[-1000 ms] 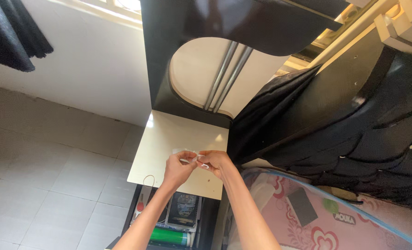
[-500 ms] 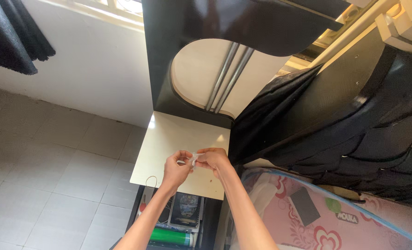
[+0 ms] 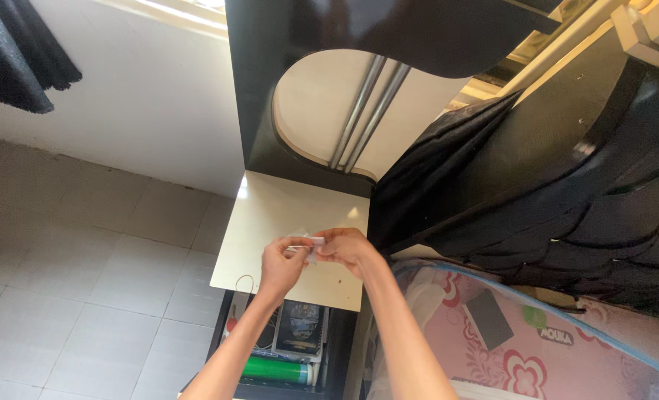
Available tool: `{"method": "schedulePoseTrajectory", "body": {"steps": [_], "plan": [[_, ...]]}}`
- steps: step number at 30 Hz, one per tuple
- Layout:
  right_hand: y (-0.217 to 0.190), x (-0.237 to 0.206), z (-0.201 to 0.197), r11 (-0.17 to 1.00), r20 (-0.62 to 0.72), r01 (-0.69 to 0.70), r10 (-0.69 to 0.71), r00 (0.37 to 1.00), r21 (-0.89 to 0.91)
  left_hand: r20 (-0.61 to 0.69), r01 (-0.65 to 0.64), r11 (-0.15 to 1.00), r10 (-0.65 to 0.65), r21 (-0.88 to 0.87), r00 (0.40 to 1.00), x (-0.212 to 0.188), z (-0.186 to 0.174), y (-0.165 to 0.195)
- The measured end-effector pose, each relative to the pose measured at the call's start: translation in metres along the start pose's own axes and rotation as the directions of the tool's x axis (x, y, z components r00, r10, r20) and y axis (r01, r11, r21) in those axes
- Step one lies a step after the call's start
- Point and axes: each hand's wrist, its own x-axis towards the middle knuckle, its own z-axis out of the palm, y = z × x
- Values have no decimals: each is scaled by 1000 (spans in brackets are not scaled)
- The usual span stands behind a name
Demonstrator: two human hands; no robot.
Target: The person empties a bedside drawer, taking out papers, a manual, small containers, jewelry, cables and bottles and placing them on the tabletop above. They sort and arrange the small items on the surface, then push the drawer closed.
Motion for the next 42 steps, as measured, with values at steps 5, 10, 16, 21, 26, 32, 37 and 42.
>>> {"method": "schedulePoseTrajectory", "body": {"steps": [5, 10, 16, 21, 26, 32, 37, 42], "plan": [[-9, -6, -1, 997, -61, -60, 57, 997, -58, 50, 69, 995, -65, -69, 997, 2, -7, 6], [-5, -1, 15, 963, -230, -79, 19, 973, -258, 56, 84, 992, -79, -91, 995, -1, -6, 12], [2, -10, 33, 911, -334, 70, -220, 916, -407, -134, 66, 983, -43, 170, 990, -5, -7, 20], [8, -18, 44, 907, -291, 97, -231, 928, -409, -231, -96, 948, 170, 302, 958, -6, -7, 27], [18, -20, 43, 939, -169, 173, -230, 958, -295, -218, -121, 910, 220, 396, 951, -3, -9, 28], [30, -16, 42, 971, -199, 168, -201, 959, -172, -154, -122, 868, 220, 482, 963, 0, -3, 16], [33, -14, 35, 926, -309, 198, -300, 903, -321, -79, -140, 909, 185, 391, 980, -1, 1, 5], [53, -13, 37, 922, -430, 133, -293, 854, -363, -30, -71, 941, 86, 331, 996, -4, 7, 2]]}}
